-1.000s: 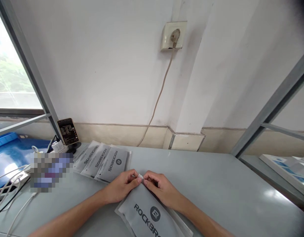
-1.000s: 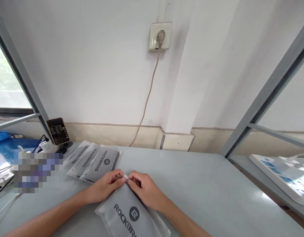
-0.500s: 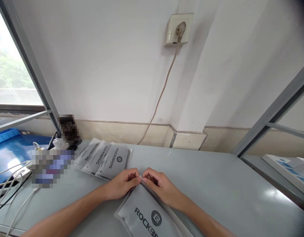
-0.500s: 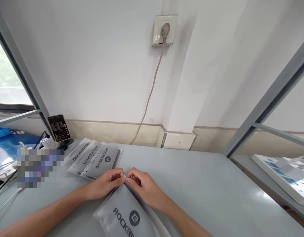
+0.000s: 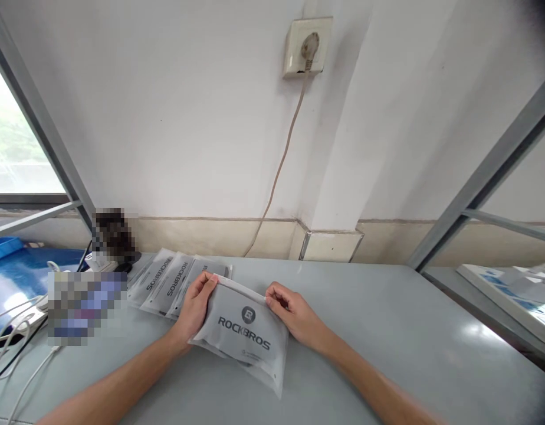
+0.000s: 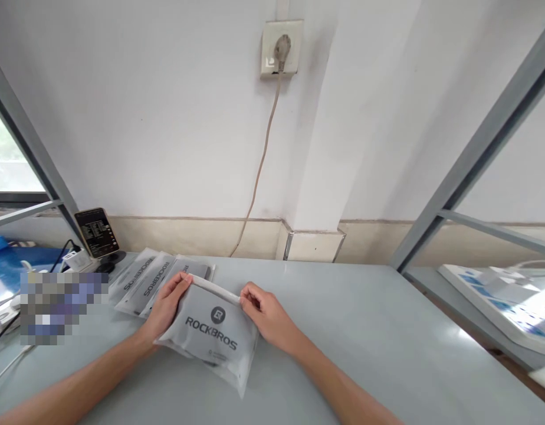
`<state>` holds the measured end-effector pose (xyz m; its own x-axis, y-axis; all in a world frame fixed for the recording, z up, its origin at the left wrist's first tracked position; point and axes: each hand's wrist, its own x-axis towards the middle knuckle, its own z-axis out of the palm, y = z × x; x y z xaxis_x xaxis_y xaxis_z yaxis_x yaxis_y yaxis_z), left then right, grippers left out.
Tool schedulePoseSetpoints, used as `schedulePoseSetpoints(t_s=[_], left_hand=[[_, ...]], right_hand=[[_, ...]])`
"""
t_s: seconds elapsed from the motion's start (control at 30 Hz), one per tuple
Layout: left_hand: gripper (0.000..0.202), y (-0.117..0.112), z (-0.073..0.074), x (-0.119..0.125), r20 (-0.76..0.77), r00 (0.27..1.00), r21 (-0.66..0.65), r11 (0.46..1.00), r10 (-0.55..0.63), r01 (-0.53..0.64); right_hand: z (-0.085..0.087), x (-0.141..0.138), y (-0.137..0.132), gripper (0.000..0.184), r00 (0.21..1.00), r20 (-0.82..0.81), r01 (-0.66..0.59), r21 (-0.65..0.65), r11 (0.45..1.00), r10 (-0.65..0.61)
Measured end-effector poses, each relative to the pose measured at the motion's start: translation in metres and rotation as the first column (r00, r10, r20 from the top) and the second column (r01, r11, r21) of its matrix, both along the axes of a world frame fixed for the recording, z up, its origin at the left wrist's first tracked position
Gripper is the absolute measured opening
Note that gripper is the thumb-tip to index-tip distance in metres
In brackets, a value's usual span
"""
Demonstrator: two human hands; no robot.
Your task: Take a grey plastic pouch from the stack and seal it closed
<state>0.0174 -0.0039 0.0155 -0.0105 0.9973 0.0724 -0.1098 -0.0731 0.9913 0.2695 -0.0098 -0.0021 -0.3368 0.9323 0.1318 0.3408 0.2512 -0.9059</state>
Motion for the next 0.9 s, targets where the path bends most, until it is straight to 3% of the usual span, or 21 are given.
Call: schedulePoseSetpoints(t_s=[0.33,0.9], left_hand=[[0.04,0.0063,0.0014,-0.0085,0.054,0.976,0.039,0.976,0.211,-0.213],[0.038,0.0048,0.0044,-0.0069,0.177,0.957,-0.093,0.972,0.23,-0.217]], right_hand=[[-0.0097,-0.0008,0.0074,0.031,0.986,-0.048,0.161,-0.003,0.987,-0.161],[-0.0093,-0.0041,0.0049,0.036,0.967,-0.093,0.244,0.039,0.969,-0.239]])
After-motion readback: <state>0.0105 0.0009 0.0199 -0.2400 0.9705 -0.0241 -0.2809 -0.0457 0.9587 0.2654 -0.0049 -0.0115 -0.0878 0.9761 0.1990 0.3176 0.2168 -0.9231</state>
